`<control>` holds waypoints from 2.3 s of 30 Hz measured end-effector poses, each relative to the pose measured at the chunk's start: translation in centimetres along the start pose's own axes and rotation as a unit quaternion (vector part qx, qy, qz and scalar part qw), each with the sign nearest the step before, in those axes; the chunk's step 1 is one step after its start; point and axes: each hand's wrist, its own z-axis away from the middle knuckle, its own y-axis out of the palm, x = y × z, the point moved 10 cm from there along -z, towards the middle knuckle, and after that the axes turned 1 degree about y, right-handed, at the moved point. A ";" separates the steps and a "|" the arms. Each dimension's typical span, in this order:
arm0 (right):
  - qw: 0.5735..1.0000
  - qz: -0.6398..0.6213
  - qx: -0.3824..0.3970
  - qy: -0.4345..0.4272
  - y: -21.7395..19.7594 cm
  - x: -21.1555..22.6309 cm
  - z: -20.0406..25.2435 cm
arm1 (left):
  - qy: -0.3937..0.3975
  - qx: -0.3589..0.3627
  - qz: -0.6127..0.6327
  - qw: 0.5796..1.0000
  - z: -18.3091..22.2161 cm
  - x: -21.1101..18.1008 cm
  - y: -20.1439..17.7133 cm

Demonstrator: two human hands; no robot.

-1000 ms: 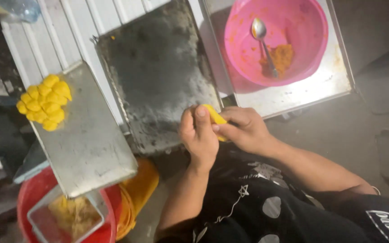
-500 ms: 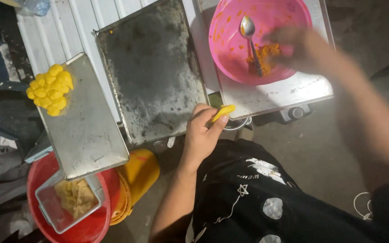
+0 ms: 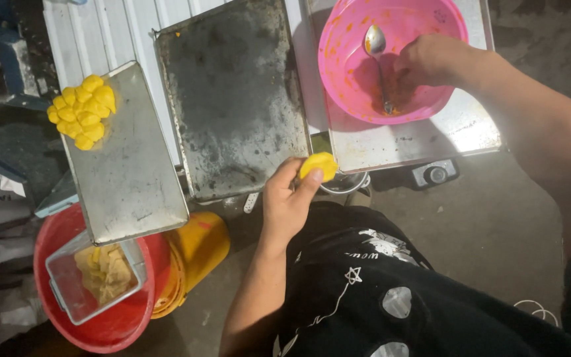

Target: Rolling dough and adding filling to prepare pastries.

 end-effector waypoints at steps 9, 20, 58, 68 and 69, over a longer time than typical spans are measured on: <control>0.988 -0.092 -0.124 0.005 -1.6 -2.5 2.1 | -0.085 -0.015 0.124 0.989 -0.3 3.5 0.5; 0.907 -0.321 -0.270 0.041 -10.9 5.4 11.0 | -0.101 -0.046 0.275 0.955 -0.4 6.3 -0.9; 0.756 -0.583 -0.295 -0.050 -13.0 42.2 -5.0 | -0.090 0.308 0.397 0.860 -3.3 8.3 -25.8; 0.582 -0.734 -0.346 -0.059 -9.5 38.6 -6.2 | -0.045 0.347 0.292 0.890 -7.3 10.6 -23.5; 0.579 -0.735 -0.348 -0.057 -8.9 38.6 -6.6 | -0.048 0.350 0.290 0.889 -8.7 10.5 -23.3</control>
